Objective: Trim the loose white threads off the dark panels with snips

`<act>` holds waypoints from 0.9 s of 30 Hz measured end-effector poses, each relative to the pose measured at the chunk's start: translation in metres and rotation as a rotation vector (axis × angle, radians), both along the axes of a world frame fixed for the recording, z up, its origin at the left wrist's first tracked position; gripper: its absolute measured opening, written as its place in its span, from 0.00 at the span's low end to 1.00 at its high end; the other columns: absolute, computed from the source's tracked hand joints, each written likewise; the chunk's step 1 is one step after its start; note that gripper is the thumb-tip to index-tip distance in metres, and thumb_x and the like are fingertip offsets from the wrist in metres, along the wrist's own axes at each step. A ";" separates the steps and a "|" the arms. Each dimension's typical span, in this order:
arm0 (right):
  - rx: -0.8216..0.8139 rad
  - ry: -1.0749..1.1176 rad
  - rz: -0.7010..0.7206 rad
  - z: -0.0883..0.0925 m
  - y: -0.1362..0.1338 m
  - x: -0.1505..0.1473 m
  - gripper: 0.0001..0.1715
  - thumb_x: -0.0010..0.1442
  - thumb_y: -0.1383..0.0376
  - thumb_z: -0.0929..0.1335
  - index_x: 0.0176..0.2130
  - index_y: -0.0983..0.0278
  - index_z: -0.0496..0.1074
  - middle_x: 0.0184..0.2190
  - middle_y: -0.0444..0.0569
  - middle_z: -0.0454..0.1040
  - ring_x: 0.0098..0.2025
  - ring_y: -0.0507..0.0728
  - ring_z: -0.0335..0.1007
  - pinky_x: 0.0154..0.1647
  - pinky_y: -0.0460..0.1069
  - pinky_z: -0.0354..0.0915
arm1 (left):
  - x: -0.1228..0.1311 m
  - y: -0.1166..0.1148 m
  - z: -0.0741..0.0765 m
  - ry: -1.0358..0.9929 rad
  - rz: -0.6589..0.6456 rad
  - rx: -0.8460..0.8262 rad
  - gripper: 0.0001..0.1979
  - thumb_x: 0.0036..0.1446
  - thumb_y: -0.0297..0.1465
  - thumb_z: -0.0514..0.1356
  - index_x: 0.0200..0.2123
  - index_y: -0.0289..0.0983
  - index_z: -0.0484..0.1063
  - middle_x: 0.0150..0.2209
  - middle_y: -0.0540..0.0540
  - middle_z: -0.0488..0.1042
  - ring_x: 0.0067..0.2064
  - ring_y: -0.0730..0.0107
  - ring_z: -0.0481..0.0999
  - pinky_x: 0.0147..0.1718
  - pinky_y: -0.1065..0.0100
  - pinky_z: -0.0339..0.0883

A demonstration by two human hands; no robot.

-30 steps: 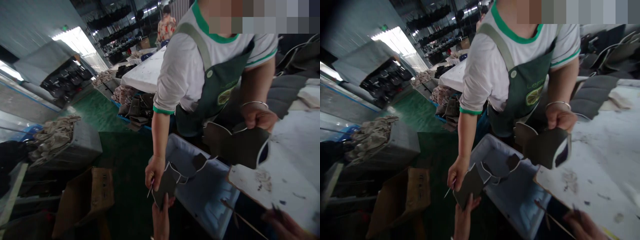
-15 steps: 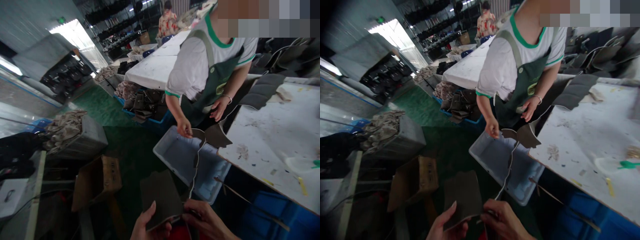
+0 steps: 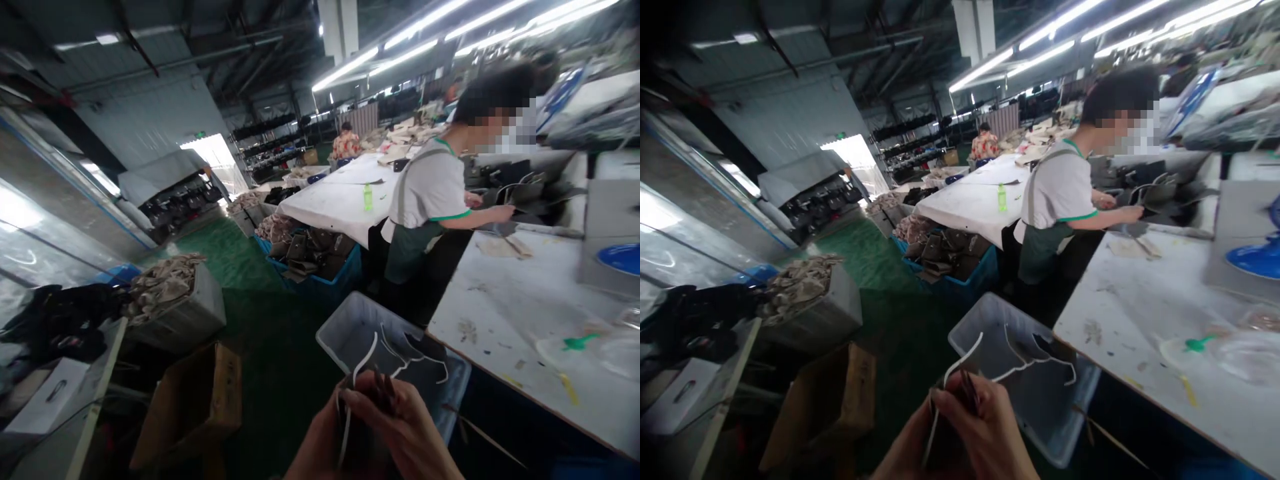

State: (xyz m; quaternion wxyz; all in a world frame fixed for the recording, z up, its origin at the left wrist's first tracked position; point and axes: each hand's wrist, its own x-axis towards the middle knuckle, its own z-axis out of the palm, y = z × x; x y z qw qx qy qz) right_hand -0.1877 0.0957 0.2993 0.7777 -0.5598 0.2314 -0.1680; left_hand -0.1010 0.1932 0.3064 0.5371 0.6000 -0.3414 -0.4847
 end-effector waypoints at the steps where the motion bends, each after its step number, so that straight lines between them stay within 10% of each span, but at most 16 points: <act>1: -0.026 -0.013 0.015 0.006 -0.001 -0.002 0.23 0.54 0.51 0.69 0.24 0.67 0.62 0.21 0.42 0.56 0.26 0.49 0.50 0.26 0.44 0.52 | 0.001 -0.001 0.005 -0.004 -0.009 0.001 0.28 0.50 0.44 0.61 0.52 0.35 0.68 0.44 0.40 0.74 0.46 0.56 0.73 0.47 0.60 0.66; 9: -0.449 0.170 0.074 -0.002 -0.023 -0.005 0.06 0.51 0.71 0.67 0.34 0.65 0.69 0.30 0.43 0.64 0.33 0.51 0.57 0.31 0.43 0.54 | 0.066 -0.010 0.003 -0.167 -0.196 0.061 0.13 0.56 0.33 0.55 0.38 0.34 0.75 0.33 0.48 0.73 0.39 0.65 0.70 0.43 0.67 0.63; 14: -0.473 0.286 -0.040 -0.028 -0.024 0.040 0.04 0.52 0.67 0.67 0.32 0.66 0.69 0.27 0.43 0.64 0.31 0.51 0.56 0.29 0.44 0.53 | 0.120 -0.014 -0.017 -0.266 -0.269 0.132 0.12 0.54 0.35 0.56 0.34 0.34 0.74 0.31 0.49 0.72 0.37 0.66 0.69 0.40 0.69 0.62; 22: -0.272 0.232 -0.181 -0.035 -0.029 0.109 0.11 0.48 0.63 0.69 0.30 0.66 0.64 0.23 0.42 0.62 0.27 0.50 0.55 0.27 0.45 0.52 | 0.192 -0.032 -0.008 -0.353 -0.379 0.131 0.10 0.52 0.31 0.55 0.36 0.34 0.72 0.30 0.51 0.71 0.33 0.72 0.66 0.30 0.73 0.57; 27: -0.111 0.163 -0.334 -0.026 -0.033 0.117 0.19 0.45 0.56 0.72 0.30 0.67 0.67 0.20 0.41 0.60 0.22 0.47 0.51 0.22 0.44 0.48 | 0.194 -0.044 0.000 -0.365 -0.406 0.095 0.41 0.46 0.25 0.58 0.62 0.43 0.45 0.29 0.55 0.71 0.29 0.73 0.67 0.29 0.73 0.56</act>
